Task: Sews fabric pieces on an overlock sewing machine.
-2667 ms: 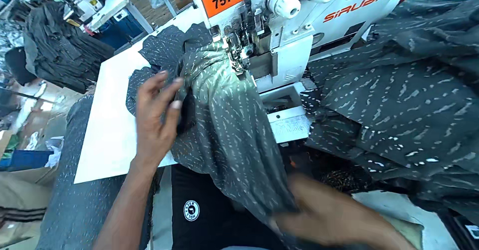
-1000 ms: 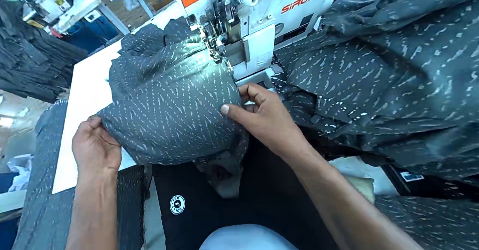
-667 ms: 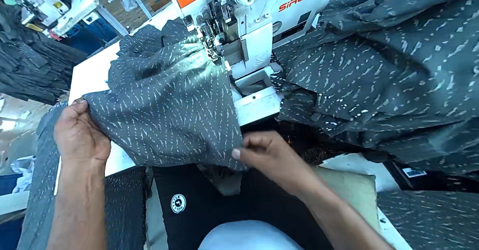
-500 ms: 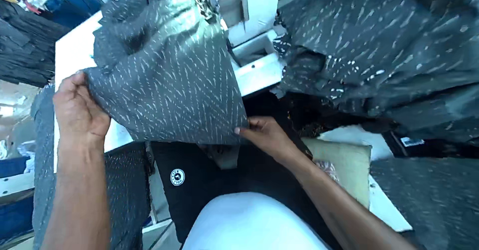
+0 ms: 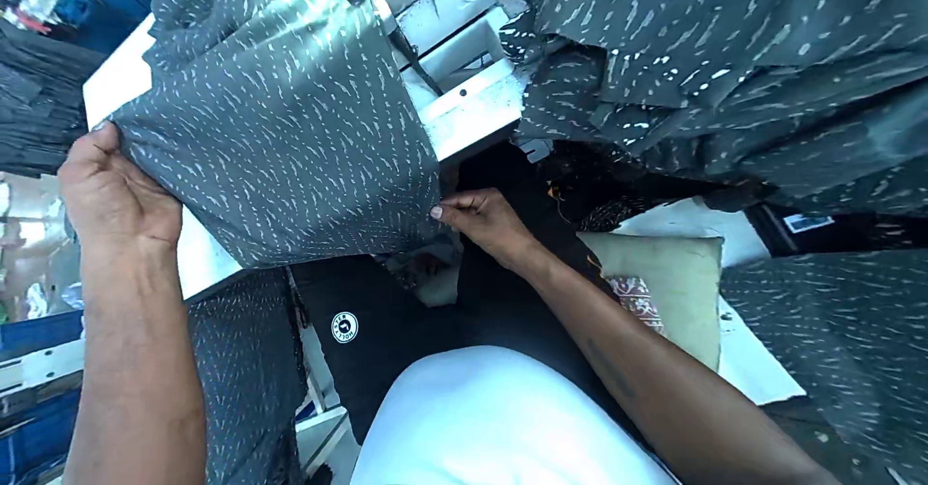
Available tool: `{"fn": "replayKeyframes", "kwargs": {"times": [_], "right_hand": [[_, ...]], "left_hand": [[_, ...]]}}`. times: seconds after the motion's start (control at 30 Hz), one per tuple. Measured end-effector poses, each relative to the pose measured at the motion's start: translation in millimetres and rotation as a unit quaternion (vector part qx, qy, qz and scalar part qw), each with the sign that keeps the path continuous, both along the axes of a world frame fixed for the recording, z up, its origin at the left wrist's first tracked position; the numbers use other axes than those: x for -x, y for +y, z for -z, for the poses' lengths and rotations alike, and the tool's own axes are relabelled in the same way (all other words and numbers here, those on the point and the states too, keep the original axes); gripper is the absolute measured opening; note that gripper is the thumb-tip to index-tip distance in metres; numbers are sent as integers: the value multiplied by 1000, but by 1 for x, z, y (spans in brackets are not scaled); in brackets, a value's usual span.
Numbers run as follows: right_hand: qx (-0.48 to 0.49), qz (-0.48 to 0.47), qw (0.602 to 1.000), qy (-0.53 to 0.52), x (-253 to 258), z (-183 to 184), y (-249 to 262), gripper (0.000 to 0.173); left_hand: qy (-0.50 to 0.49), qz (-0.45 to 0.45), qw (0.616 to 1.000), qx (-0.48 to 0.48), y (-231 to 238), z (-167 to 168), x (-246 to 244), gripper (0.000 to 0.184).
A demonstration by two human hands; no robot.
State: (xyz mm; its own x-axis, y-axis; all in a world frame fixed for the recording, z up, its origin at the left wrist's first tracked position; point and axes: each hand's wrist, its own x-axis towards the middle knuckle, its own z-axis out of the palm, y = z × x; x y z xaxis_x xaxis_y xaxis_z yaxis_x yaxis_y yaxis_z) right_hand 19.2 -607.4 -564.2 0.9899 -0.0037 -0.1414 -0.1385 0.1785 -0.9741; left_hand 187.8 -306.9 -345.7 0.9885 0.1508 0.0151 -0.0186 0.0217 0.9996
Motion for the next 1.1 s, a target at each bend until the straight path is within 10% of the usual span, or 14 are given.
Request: {"fn": "replayKeyframes", "kwargs": {"times": [1.1], "right_hand": [[39, 85, 994, 47, 59, -28, -11, 20]], "left_hand": [[-81, 10, 996, 31, -13, -11, 13, 24]]}}
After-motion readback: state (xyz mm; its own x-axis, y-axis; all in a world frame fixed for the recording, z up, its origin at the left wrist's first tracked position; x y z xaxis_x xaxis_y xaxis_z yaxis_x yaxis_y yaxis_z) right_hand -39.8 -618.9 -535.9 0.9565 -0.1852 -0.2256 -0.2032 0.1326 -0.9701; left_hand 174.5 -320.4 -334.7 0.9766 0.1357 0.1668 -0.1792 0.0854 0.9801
